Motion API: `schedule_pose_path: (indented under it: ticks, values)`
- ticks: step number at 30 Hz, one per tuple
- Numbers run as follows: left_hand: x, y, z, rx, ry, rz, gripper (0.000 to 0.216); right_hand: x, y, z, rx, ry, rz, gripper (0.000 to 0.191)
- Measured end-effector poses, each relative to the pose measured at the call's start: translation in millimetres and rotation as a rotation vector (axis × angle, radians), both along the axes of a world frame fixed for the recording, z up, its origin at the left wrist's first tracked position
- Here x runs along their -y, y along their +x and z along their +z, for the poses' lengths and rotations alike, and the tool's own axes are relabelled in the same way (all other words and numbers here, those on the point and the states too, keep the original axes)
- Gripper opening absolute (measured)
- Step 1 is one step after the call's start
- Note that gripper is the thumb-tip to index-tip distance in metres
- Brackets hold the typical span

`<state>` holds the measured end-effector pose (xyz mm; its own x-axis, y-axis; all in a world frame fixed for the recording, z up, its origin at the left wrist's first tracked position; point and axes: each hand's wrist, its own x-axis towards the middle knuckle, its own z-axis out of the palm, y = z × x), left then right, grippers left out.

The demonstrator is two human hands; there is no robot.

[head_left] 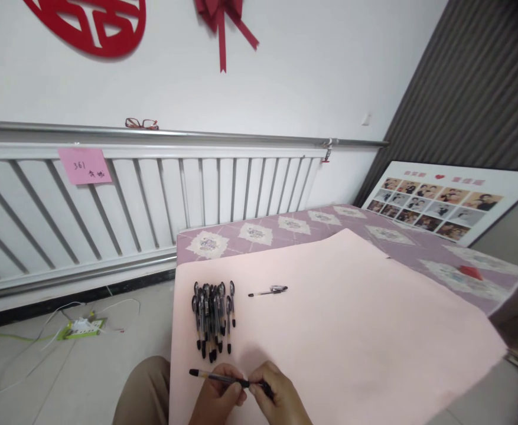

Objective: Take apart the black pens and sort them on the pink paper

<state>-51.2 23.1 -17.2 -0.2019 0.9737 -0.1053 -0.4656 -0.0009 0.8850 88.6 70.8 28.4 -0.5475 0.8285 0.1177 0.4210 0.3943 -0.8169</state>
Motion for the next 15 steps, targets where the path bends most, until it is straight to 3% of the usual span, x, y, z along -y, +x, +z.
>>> schedule_pose_path:
  ticks: [10, 15]
  values:
    - [-3.9, 3.3, -18.4, 0.052, -0.001, -0.077, 0.031, -5.6, 6.1, 8.3, 0.177, 0.083, 0.135, 0.016]
    - [-3.8, 6.1, -22.6, 0.098, 0.011, -0.118, 0.033, -7.7, 8.6, 3.2, 0.259, 0.158, 0.195, 0.016]
